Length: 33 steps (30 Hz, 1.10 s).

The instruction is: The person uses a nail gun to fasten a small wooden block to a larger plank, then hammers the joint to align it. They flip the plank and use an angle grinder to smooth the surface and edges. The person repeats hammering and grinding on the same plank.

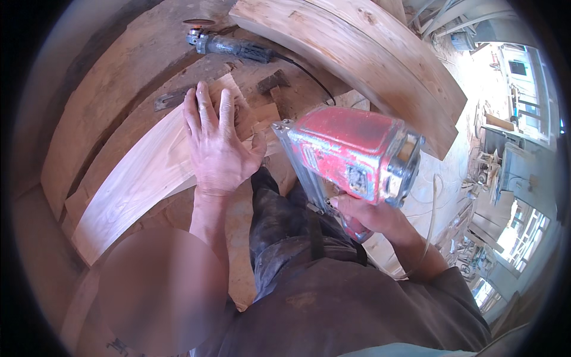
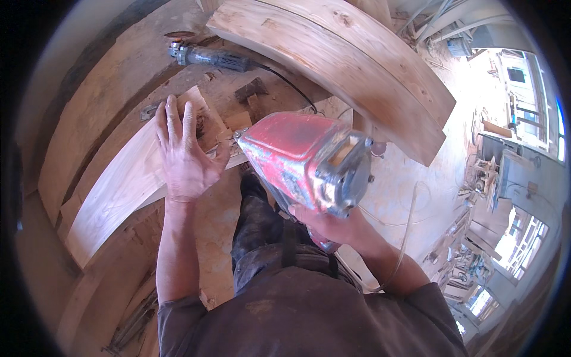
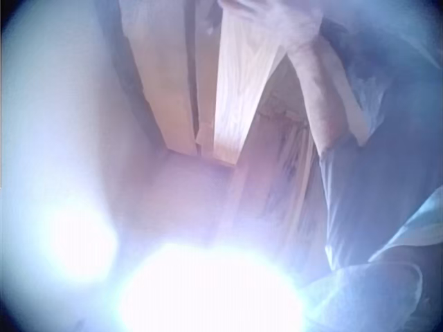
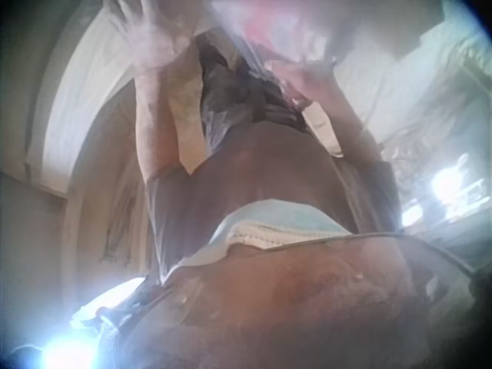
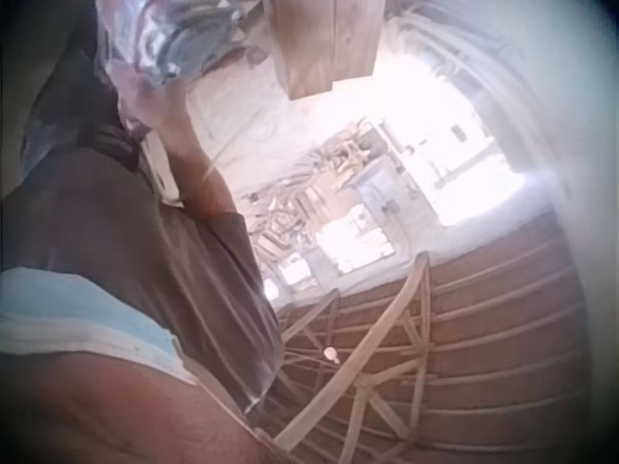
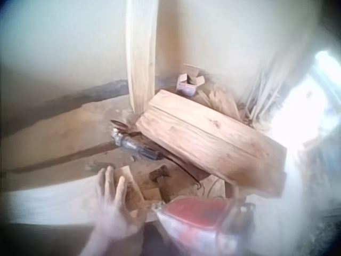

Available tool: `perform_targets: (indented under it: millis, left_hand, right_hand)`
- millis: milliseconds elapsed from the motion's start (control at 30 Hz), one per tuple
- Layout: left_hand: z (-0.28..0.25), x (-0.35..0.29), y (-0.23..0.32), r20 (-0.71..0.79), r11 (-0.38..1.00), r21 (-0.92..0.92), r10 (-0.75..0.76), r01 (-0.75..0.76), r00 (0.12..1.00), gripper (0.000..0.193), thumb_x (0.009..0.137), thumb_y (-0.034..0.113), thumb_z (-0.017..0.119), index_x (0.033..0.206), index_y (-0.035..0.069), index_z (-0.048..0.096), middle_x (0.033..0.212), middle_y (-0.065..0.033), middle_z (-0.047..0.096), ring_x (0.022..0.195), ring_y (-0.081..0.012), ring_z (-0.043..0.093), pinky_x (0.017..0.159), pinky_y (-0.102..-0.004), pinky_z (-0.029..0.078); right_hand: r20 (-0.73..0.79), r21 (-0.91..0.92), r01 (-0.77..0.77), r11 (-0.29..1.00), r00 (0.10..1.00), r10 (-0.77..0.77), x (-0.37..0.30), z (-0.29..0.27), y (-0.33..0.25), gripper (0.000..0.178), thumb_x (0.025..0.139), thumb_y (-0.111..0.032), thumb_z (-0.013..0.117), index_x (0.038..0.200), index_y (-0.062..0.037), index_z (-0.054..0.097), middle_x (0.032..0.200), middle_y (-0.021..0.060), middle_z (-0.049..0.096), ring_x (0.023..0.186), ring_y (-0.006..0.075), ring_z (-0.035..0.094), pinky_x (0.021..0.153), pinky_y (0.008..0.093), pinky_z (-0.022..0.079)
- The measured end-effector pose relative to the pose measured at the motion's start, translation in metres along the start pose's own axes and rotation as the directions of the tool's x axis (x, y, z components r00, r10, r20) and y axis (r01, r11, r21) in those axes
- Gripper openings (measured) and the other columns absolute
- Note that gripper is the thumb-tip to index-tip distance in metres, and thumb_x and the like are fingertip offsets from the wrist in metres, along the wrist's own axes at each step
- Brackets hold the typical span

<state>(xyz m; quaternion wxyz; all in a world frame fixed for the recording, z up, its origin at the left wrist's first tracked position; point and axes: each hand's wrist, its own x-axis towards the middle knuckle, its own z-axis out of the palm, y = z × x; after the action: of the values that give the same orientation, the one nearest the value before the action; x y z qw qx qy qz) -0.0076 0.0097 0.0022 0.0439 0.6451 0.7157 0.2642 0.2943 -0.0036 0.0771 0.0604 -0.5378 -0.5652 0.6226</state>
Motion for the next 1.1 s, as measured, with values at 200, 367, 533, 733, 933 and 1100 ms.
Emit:
perform_targets:
  millis: [200, 367, 533, 733, 933, 1100]
  left_hand:
    - [0.001, 0.001, 0.0, -0.005, 1.0, -0.017, 0.005, -0.006, 1.0, 0.084, 0.07, 0.03, 0.082, 0.142, 0.001, 0.05, 0.152, -0.0345, 0.04, 0.142, -0.0556, 0.036, 0.119, -0.0632, 0.032]
    - [0.004, -0.001, -0.003, -0.044, 1.0, -0.027, 0.005, -0.006, 0.999, 0.085, 0.07, 0.03, 0.082, 0.143, 0.001, 0.049, 0.151, -0.034, 0.041, 0.141, -0.0549, 0.037, 0.118, -0.0627, 0.033]
    - [0.002, 0.001, -0.001, -0.045, 1.0, -0.008, 0.016, -0.017, 0.999, 0.083, 0.071, 0.029, 0.081, 0.142, 0.0, 0.048, 0.15, -0.0338, 0.042, 0.14, -0.0542, 0.038, 0.117, -0.0627, 0.034]
    - [0.002, 0.001, -0.002, -0.043, 1.0, -0.016, 0.01, -0.011, 0.999, 0.084, 0.07, 0.028, 0.081, 0.142, 0.0, 0.048, 0.149, -0.0337, 0.043, 0.139, -0.0537, 0.039, 0.117, -0.0623, 0.034]
    - [0.001, 0.001, -0.002, -0.038, 1.0, -0.02, -0.003, 0.002, 0.999, 0.085, 0.072, 0.028, 0.08, 0.144, -0.002, 0.048, 0.15, -0.0329, 0.043, 0.141, -0.0532, 0.039, 0.118, -0.062, 0.034]
    - [0.001, -0.001, -0.006, -0.03, 1.0, -0.009, -0.009, 0.009, 1.0, 0.087, 0.072, 0.029, 0.081, 0.146, -0.001, 0.046, 0.152, -0.0325, 0.042, 0.142, -0.0525, 0.038, 0.118, -0.0614, 0.034]
  right_hand:
    - [0.046, 0.156, -0.188, 0.97, 0.982, 0.183, 0.007, -0.009, -0.028, 0.027, 0.1, -0.018, 0.069, 0.077, -0.0039, 0.064, 0.065, -0.0008, 0.059, 0.058, 0.007, 0.053, 0.057, 0.0275, 0.042]
    - [-0.036, 0.043, -0.031, 0.999, 0.999, 0.033, 0.008, -0.001, -0.018, 0.02, 0.099, -0.018, 0.071, 0.088, -0.0021, 0.067, 0.07, 0.0, 0.062, 0.066, 0.0103, 0.058, 0.063, 0.0295, 0.047]
    - [0.06, 0.179, -0.17, 0.969, 0.985, 0.162, 0.009, -0.005, -0.038, 0.01, 0.094, -0.007, 0.072, 0.087, -0.0022, 0.067, 0.066, 0.0015, 0.061, 0.061, 0.0105, 0.059, 0.06, 0.0297, 0.048]
    - [-0.003, 0.018, 0.072, 0.997, 0.997, -0.072, 0.007, -0.006, -0.039, 0.012, 0.09, -0.002, 0.075, 0.083, -0.0002, 0.065, 0.068, 0.0026, 0.063, 0.06, 0.0111, 0.061, 0.061, 0.0305, 0.051]
    - [0.055, 0.128, -0.096, 0.987, 0.994, 0.09, 0.007, -0.007, -0.06, 0.014, 0.089, 0.001, 0.076, 0.099, 0.0027, 0.066, 0.069, 0.0046, 0.065, 0.061, 0.012, 0.063, 0.063, 0.0307, 0.054]
    - [0.066, 0.108, -0.179, 0.978, 0.983, 0.172, 0.01, -0.011, -0.063, 0.009, 0.09, 0.0, 0.075, 0.093, 0.0021, 0.067, 0.067, 0.0039, 0.063, 0.059, 0.0118, 0.061, 0.06, 0.0298, 0.051]
